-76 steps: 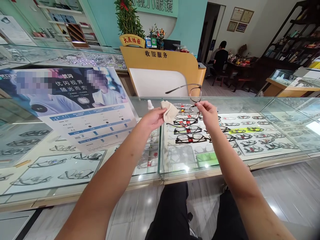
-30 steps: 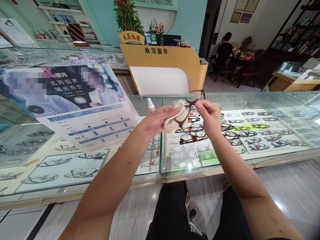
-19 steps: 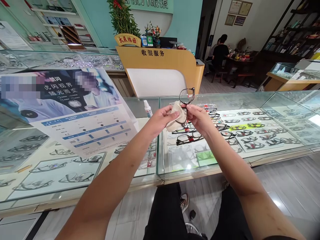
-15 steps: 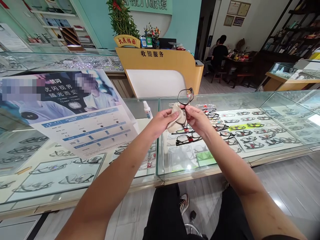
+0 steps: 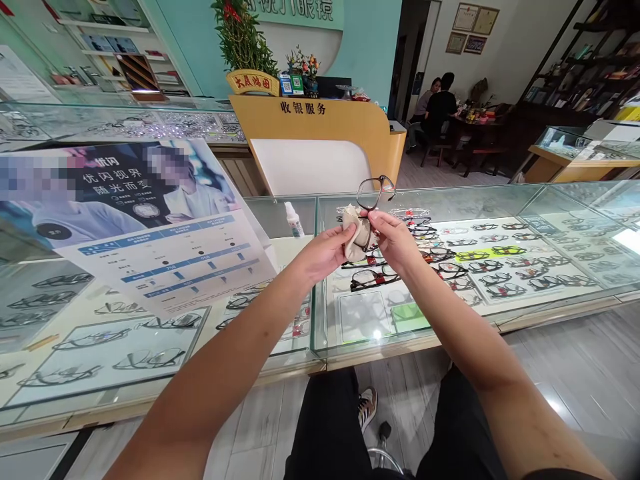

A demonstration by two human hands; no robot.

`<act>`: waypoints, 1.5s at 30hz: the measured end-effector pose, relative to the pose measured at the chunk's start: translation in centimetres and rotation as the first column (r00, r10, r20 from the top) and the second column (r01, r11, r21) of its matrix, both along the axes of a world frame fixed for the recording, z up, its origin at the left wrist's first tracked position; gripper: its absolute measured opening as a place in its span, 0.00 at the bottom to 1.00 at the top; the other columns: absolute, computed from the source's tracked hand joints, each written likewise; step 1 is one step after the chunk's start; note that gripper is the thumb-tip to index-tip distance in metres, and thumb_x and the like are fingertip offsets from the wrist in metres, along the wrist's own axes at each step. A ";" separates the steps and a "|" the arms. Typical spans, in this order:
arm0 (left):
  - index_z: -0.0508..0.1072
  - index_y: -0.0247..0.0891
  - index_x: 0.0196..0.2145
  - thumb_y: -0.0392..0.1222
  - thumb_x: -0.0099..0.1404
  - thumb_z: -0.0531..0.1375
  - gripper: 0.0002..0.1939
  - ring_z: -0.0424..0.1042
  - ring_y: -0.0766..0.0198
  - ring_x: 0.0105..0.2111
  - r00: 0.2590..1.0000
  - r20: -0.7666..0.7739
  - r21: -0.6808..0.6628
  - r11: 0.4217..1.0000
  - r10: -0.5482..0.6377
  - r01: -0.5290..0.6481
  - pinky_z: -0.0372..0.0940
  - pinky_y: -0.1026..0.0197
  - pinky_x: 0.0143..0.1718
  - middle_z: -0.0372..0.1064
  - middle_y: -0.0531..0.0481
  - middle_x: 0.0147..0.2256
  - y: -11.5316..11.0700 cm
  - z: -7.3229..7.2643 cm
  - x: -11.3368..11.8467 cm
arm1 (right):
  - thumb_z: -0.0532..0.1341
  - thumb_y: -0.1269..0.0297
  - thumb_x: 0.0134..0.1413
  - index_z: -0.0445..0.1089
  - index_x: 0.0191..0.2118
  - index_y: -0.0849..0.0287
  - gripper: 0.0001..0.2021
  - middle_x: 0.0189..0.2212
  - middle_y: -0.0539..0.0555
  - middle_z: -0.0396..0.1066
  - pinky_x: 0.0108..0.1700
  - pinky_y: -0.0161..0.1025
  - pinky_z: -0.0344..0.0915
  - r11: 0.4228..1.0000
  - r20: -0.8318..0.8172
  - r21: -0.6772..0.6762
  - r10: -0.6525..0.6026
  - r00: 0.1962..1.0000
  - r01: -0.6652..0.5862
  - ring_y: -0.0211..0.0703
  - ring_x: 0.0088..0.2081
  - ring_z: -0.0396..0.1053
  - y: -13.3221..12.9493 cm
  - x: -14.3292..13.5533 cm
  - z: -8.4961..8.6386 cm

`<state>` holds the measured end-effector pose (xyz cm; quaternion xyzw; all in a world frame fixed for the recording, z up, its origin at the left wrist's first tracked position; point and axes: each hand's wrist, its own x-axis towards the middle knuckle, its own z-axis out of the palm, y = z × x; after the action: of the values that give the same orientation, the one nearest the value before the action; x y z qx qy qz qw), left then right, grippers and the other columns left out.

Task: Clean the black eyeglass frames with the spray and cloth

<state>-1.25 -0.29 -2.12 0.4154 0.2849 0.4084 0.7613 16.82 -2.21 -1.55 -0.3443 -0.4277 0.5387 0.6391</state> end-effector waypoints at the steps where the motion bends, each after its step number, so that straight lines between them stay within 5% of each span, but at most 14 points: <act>1: 0.87 0.37 0.41 0.45 0.69 0.78 0.10 0.79 0.63 0.35 1.000 0.015 -0.003 1.000 0.004 -0.004 0.73 0.61 0.39 0.82 0.47 0.36 0.0 0.1 0.0 | 0.85 0.41 0.39 0.88 0.37 0.49 0.22 0.43 0.52 0.87 0.52 0.45 0.75 1.000 -0.012 0.005 0.003 1.000 -0.003 0.49 0.48 0.78 0.0 0.0 0.0; 14: 0.86 0.35 0.42 0.46 0.71 0.77 0.12 0.81 0.62 0.35 0.995 0.056 -0.040 0.995 -0.088 0.090 0.77 0.60 0.39 0.84 0.46 0.38 -0.4 0.5 0.2 | 0.87 0.41 0.35 0.89 0.35 0.51 0.24 0.43 0.52 0.88 0.54 0.45 0.77 0.999 -0.022 -0.014 0.030 0.999 -0.030 0.47 0.47 0.80 -0.1 -0.5 -0.3; 23: 0.85 0.36 0.38 0.58 0.52 0.86 0.27 0.77 0.64 0.31 0.993 0.035 0.056 0.993 -0.110 0.108 0.74 0.61 0.34 0.78 0.51 0.31 0.3 -0.8 0.2 | 0.84 0.36 0.40 0.88 0.35 0.49 0.24 0.41 0.51 0.85 0.58 0.47 0.74 0.995 0.104 0.098 -0.011 0.994 0.001 0.50 0.49 0.79 0.1 -1.0 -1.2; 30: 0.84 0.35 0.37 0.51 0.52 0.87 0.25 0.76 0.63 0.35 0.998 0.011 0.140 0.988 -0.063 0.061 0.70 0.58 0.40 0.78 0.50 0.33 -0.1 -0.7 0.2 | 0.84 0.38 0.41 0.88 0.37 0.50 0.24 0.41 0.51 0.86 0.48 0.43 0.75 1.000 0.053 0.013 0.006 0.999 -0.006 0.47 0.45 0.79 0.2 -1.0 -1.3; 39: 0.87 0.38 0.50 0.49 0.52 0.87 0.30 0.76 0.59 0.43 0.998 -0.056 0.241 0.970 -0.022 0.035 0.66 0.58 0.47 0.82 0.48 0.42 -0.2 -0.8 0.2 | 0.87 0.43 0.38 0.87 0.37 0.53 0.25 0.35 0.50 0.84 0.34 0.37 0.69 0.995 -0.130 -0.065 0.063 0.989 -0.072 0.40 0.34 0.74 0.3 -0.7 -0.8; 45: 0.87 0.38 0.47 0.47 0.45 0.89 0.33 0.77 0.60 0.39 0.995 -0.095 0.218 0.976 0.042 -0.020 0.67 0.58 0.44 0.83 0.49 0.40 -0.2 -0.7 0.3 | 0.87 0.41 0.38 0.86 0.39 0.53 0.27 0.36 0.50 0.84 0.36 0.39 0.71 0.991 -0.117 -0.069 0.103 0.988 -0.111 0.42 0.35 0.75 0.2 -0.8 -0.8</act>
<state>-0.96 -0.52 -2.85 0.5111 0.2826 0.4277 0.6899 16.04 -1.99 -2.32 -0.3138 -0.3880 0.6067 0.6188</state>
